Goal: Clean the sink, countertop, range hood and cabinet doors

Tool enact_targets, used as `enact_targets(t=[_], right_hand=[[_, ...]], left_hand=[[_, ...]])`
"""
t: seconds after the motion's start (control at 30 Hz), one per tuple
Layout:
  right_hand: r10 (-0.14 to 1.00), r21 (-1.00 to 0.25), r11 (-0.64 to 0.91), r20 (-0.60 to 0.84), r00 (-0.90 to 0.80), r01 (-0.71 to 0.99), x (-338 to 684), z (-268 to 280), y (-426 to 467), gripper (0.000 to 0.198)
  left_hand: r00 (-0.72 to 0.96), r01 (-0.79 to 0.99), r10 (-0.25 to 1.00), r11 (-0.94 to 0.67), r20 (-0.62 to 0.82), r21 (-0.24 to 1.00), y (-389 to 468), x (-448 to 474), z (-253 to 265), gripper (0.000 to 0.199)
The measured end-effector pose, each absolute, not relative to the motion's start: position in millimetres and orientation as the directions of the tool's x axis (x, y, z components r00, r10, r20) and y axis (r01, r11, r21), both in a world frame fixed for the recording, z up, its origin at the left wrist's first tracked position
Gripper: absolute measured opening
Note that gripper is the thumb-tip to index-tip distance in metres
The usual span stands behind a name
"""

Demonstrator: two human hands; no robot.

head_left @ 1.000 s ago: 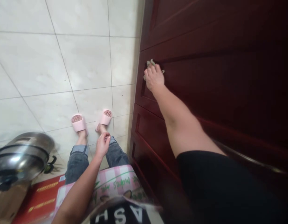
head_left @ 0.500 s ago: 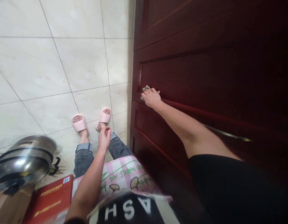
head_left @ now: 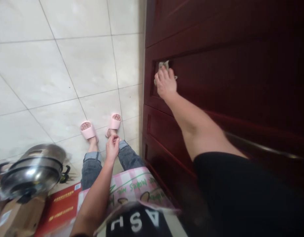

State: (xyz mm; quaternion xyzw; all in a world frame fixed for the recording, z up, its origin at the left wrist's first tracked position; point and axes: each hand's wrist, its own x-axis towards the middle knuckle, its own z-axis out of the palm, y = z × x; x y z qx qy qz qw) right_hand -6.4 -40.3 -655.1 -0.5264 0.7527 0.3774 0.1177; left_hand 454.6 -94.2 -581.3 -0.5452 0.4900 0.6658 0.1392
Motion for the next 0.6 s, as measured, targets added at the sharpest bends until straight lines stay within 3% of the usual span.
enact_targets(t=[0.1, 0.2, 0.4, 0.6], right_hand=[[-0.684, 0.381, 0.233, -0.59, -0.429, -0.895, 7.4, -694.3, -41.3, 0.06], [-0.663, 0.347, 0.313, -0.587, -0.465, -0.884, 26.5, -698.0, -33.8, 0.06], [-0.483, 0.2, 0.296, -0.812, -0.327, -0.934, 73.5, -637.0, -14.3, 0.061], [-0.424, 0.309, 0.34, -0.793, -0.438, -0.888, 86.5, -578.2, -6.8, 0.058]], left_hand=[[-0.376, -0.719, -0.345, -0.477, -0.86, 0.505, -96.4, 459.1, -580.9, 0.024], [-0.386, -0.727, -0.334, -0.463, -0.86, 0.507, -101.8, 459.4, -579.4, 0.022], [-0.37, -0.745, -0.335, -0.45, -0.866, 0.492, -115.4, 452.4, -579.7, 0.018], [-0.354, -0.725, -0.364, -0.475, -0.862, 0.498, -118.6, 452.3, -582.6, 0.015]])
